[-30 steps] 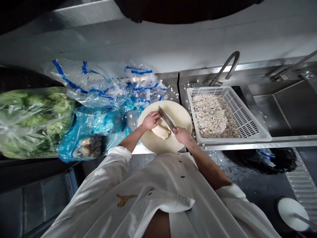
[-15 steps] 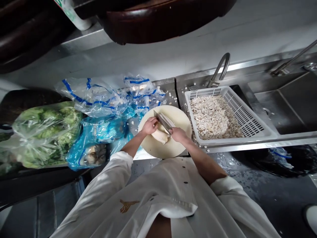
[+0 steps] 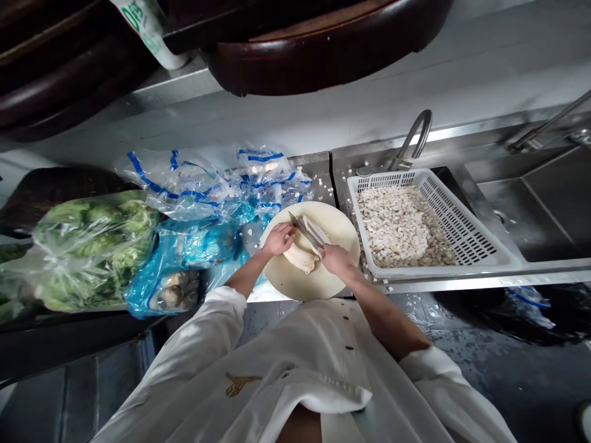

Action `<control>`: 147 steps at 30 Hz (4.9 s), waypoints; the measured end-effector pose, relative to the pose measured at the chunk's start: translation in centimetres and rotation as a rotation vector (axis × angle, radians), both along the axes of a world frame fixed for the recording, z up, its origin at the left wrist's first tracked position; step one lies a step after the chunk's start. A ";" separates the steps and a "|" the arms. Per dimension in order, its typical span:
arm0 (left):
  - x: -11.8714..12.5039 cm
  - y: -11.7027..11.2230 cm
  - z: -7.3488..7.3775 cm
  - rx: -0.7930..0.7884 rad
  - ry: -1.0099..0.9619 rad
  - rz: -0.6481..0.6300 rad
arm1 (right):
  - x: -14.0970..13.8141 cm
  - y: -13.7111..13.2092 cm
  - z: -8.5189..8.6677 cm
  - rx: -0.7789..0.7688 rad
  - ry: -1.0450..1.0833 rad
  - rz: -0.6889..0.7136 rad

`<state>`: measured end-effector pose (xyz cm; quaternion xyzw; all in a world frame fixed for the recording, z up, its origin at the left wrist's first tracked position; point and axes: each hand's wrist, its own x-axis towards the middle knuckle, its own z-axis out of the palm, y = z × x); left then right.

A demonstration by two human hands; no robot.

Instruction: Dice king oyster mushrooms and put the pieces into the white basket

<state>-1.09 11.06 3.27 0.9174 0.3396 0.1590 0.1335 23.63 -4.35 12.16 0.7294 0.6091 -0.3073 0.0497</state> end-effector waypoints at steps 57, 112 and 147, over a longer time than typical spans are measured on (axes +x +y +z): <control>-4.5 -5.3 -2.7 -0.039 -0.151 -0.095 | -7.6 -0.3 0.9 -0.064 -0.192 0.093; -4.8 -5.3 -2.3 -0.079 -0.167 -0.105 | -8.4 -0.5 0.9 -0.132 -0.167 0.067; -5.3 -5.9 -2.4 -0.151 -0.247 -0.100 | -7.9 0.1 -1.1 -0.028 0.006 0.060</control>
